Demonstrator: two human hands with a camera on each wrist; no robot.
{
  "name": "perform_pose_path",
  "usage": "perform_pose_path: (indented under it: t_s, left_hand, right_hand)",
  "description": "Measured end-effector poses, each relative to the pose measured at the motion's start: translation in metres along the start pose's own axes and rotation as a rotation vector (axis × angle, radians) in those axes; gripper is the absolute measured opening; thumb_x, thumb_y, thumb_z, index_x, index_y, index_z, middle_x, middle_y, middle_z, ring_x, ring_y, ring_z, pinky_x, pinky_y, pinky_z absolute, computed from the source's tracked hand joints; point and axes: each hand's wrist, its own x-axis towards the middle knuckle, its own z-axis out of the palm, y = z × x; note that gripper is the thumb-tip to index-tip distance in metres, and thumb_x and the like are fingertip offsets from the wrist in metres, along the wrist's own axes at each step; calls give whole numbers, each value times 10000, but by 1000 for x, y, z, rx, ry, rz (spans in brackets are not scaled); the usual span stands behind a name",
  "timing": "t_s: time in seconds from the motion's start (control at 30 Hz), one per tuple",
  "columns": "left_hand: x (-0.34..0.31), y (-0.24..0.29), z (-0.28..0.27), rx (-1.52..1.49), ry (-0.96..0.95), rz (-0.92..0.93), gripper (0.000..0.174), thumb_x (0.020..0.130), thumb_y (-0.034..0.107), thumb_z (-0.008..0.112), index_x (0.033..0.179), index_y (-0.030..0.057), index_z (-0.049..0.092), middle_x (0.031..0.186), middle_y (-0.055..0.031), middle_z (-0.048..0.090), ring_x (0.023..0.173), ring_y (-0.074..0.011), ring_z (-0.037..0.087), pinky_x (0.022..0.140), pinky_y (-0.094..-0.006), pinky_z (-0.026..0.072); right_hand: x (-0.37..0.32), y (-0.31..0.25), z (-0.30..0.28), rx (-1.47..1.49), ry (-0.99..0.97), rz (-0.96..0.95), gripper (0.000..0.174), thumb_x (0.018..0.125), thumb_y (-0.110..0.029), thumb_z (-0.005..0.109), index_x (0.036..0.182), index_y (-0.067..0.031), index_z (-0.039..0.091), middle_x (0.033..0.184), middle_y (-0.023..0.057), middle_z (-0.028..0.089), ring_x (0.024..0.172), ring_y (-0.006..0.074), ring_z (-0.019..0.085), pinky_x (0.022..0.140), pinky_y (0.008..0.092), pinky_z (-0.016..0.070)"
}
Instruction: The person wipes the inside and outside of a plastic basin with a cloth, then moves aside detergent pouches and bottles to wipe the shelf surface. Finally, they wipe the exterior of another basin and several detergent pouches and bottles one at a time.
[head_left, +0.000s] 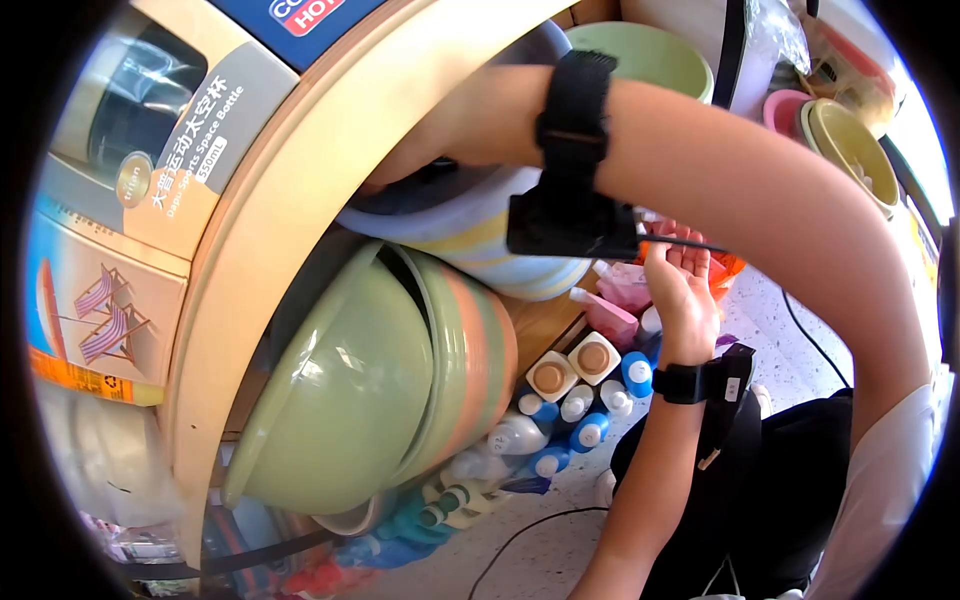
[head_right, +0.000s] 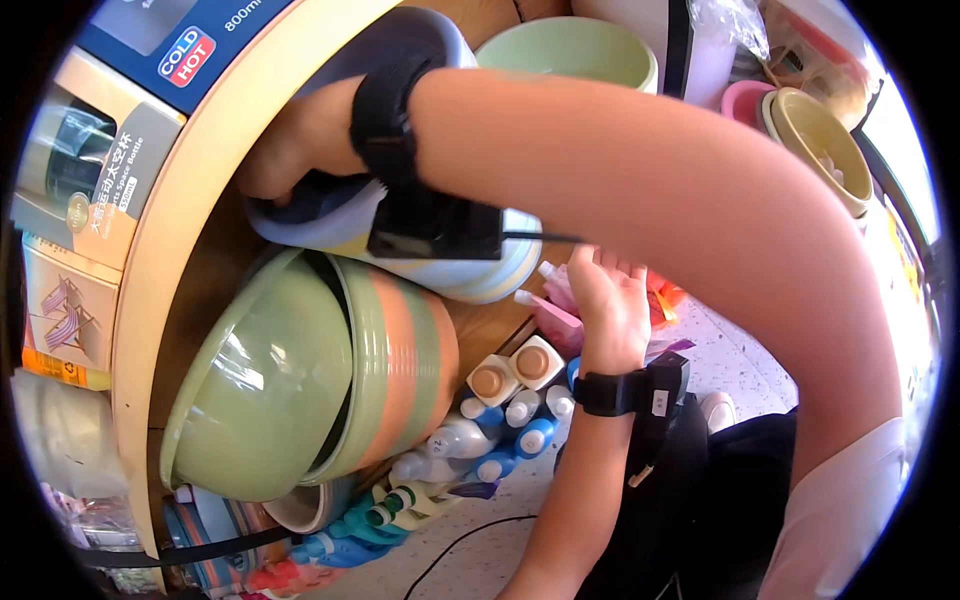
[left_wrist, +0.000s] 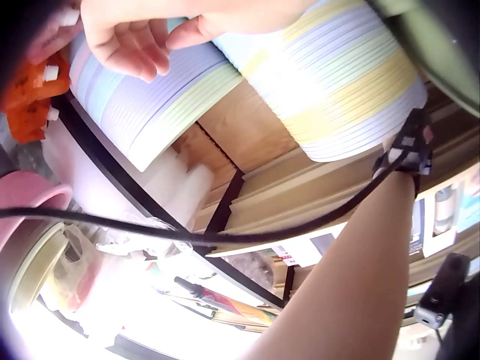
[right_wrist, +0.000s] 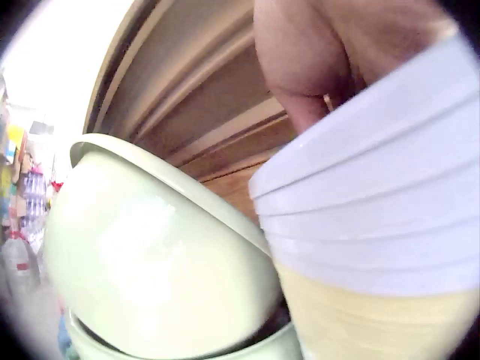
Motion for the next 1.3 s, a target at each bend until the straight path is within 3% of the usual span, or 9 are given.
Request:
perform_pose_path:
  t_s: [0.07,0.17,0.57,0.63,0.7,0.83,0.93,1.17,1.3]
  left_hand:
    - [-5,2,3,46,-15,-4,208,957,177,544,1112,50,599,1096,-42,633,996,-150,604,899,-303,493]
    - [-3,-4,1,8,-5,-19,209,910,166,598,1089,59,598,1064,-43,634,966,-163,619,862,-300,504]
    - [-14,3,7,4,-34,-13,238,928,167,561,1143,68,586,1101,-45,609,996,-157,589,929,-319,471]
    - [-10,-1,4,5,-31,-21,259,921,174,571,1158,71,582,1119,-43,593,1029,-155,575,929,-321,470]
    - [-11,-3,6,2,-35,-38,257,921,172,569,1158,72,583,1119,-43,591,1019,-156,578,925,-320,473]
    - [-14,1,5,8,-52,-39,251,921,169,568,1151,71,587,1111,-43,592,988,-154,588,915,-318,480]
    - [-13,6,3,23,-22,-12,242,922,168,571,1142,70,591,1097,-41,596,970,-150,595,912,-316,482]
    - [-17,10,4,11,-43,-16,231,908,155,595,1118,57,600,1053,-26,606,963,-152,597,907,-311,492]
    - [-20,14,4,4,-56,1,229,902,145,606,1110,48,600,1040,-30,604,963,-156,597,918,-315,493]
  right_hand:
    - [18,-23,-11,-394,-228,163,424,824,-189,676,1221,-40,684,1172,141,695,1034,229,663,888,361,519]
    - [36,-17,-19,-638,-294,95,422,829,-202,676,1218,-39,687,1179,144,693,1042,237,664,892,365,520]
    - [63,75,-29,-1301,61,-312,419,849,-253,675,1206,-37,700,1208,158,685,1072,267,667,910,379,523]
    - [74,85,-26,-1308,87,-309,419,851,-257,675,1206,-37,701,1210,159,685,1075,269,667,912,380,523]
    - [99,89,-17,-1102,-155,251,434,879,-285,652,1239,-46,691,1246,160,675,1118,292,658,942,391,518]
    - [47,31,-13,-1014,-242,166,416,887,-254,638,1237,-36,689,1244,158,676,1115,288,658,949,390,515]
    - [21,-4,-23,-533,-282,416,415,851,-204,652,1216,-11,694,1227,165,682,1112,301,657,941,386,517]
    - [76,99,-36,-1192,-219,-117,470,815,-176,664,1259,-18,670,1254,167,668,1102,313,657,926,386,522]
    - [57,93,-29,-1078,-160,-192,511,780,-146,662,1277,-24,659,1264,168,662,1110,321,654,920,394,521]
